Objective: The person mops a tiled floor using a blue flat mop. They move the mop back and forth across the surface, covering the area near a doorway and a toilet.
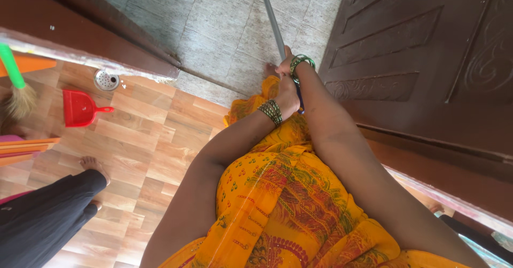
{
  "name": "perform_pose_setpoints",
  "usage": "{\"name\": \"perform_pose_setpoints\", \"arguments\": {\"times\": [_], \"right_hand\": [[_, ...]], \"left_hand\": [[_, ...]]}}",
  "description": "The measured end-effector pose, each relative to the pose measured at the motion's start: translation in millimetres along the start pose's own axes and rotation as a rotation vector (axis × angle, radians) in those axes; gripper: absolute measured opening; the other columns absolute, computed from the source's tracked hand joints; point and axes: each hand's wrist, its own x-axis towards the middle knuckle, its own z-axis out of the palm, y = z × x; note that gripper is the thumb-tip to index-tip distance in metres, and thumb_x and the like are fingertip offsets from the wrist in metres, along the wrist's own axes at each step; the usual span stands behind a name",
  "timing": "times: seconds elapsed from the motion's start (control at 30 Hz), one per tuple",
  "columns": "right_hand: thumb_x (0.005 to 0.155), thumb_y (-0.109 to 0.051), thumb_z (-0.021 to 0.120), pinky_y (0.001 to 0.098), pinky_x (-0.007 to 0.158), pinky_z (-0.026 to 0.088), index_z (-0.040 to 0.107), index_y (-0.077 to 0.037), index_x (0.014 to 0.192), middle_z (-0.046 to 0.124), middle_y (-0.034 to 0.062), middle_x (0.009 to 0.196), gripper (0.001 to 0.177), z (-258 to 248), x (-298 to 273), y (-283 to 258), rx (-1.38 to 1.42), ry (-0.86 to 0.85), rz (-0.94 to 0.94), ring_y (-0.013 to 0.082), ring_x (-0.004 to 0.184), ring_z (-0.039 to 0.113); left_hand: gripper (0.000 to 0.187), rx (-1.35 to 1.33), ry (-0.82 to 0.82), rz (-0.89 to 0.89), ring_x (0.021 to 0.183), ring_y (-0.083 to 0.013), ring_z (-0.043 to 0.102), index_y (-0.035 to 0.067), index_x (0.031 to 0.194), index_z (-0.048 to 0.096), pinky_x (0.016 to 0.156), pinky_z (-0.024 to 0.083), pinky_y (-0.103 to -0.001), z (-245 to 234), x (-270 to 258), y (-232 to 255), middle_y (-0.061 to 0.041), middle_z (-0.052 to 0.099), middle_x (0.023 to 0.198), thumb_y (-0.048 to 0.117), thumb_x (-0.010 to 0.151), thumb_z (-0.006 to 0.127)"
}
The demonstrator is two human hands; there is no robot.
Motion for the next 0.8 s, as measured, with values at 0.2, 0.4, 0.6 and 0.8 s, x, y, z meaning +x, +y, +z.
{"name": "perform_pose_setpoints", "arguments": {"times": [0.2,0.4,0.6,0.8], "right_hand": [[0.087,-0.009,0.072,0.0355,0.062,0.058,-0.019,-0.013,0.162,0.075,0.0196,0.092,0.118,-8.5,41.3,12.7,0.11,-0.003,0.043,0.0234,0.072,0.072],[0.093,-0.011,0.066,0.0332,0.059,0.058,-0.029,-0.015,0.159,0.076,0.0188,0.089,0.115,-40.7,85.6,-12.4,0.105,-0.051,0.075,0.0224,0.066,0.072],[0.095,-0.014,0.067,0.0341,0.06,0.057,-0.028,-0.023,0.159,0.077,0.0162,0.088,0.115,-102.2,155.8,-40.1,0.053,-0.051,0.087,0.0197,0.064,0.072],[0.094,-0.009,0.066,0.0369,0.058,0.057,-0.029,-0.025,0.159,0.076,0.0181,0.09,0.117,-183.9,233.6,-70.5,0.112,-0.051,0.083,0.0213,0.064,0.071]], "left_hand": [[0.059,-0.053,-0.074,-0.005,0.094,-0.0283,0.068,0.007,0.125,0.055,0.077,0.059,-0.044,15.0,54.5,2.6,-0.014,0.067,0.109,0.055,0.106,0.029],[0.067,0.172,0.062,0.058,0.061,-0.021,0.052,0.009,0.117,0.058,0.048,0.043,-0.04,31.3,121.3,36.5,-0.009,0.055,0.085,0.067,0.104,0.028],[0.061,0.199,-0.066,0.064,0.046,-0.0205,0.044,0.01,0.097,0.049,0.039,0.036,-0.036,73.0,177.5,92.8,-0.005,0.046,0.067,0.067,0.106,0.028],[0.059,0.212,0.017,0.033,0.046,-0.021,0.047,0.011,0.094,0.047,0.041,0.039,-0.035,161.9,213.5,163.3,-0.007,0.05,0.062,0.064,0.104,0.025]]}}
